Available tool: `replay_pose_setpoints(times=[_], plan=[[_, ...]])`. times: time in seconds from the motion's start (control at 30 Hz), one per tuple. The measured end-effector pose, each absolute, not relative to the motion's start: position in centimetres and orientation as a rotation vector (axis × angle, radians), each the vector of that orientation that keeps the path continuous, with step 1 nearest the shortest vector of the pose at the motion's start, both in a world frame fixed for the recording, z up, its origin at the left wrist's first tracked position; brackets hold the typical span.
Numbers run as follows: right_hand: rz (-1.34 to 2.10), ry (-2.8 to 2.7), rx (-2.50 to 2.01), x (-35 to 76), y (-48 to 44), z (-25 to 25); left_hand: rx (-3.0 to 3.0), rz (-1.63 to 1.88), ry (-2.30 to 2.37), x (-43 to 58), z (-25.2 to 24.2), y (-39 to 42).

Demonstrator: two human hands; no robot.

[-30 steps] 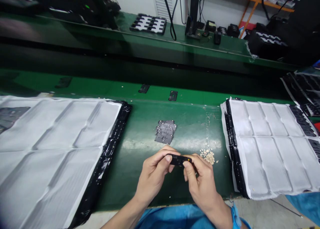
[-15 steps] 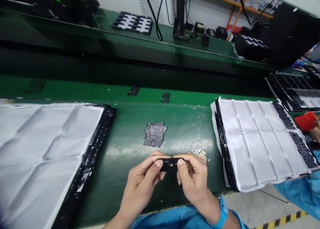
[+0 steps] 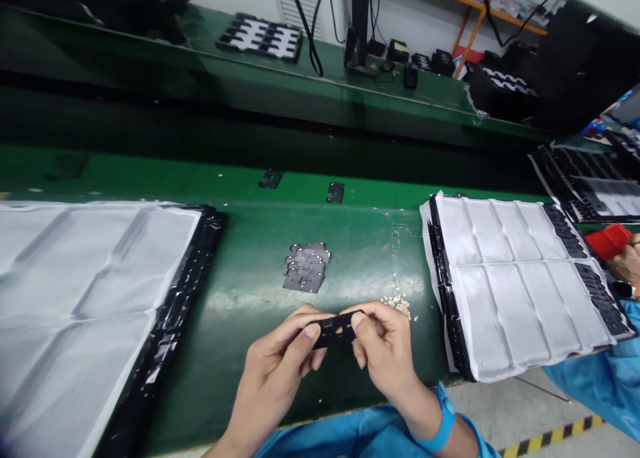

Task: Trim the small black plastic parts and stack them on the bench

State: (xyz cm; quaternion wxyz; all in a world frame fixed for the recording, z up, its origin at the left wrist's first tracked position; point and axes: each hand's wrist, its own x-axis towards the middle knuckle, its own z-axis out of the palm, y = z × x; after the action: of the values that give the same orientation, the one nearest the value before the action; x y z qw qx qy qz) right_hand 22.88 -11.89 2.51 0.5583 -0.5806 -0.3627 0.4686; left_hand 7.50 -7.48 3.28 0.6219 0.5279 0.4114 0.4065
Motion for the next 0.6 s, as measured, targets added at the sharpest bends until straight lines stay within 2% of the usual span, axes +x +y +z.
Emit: replay_pose_setpoints(times=[0.1,0.6], plan=[[1.244,-0.840,-1.359,23.0,-11.8,2.8,1.153,0.877,0.950,7.2,2.8,-7.3],[1.244,-0.873,-1.419,22.2,-11.4,2.6,1.080,0.699,0.952,5.2,3.5,-6.7]])
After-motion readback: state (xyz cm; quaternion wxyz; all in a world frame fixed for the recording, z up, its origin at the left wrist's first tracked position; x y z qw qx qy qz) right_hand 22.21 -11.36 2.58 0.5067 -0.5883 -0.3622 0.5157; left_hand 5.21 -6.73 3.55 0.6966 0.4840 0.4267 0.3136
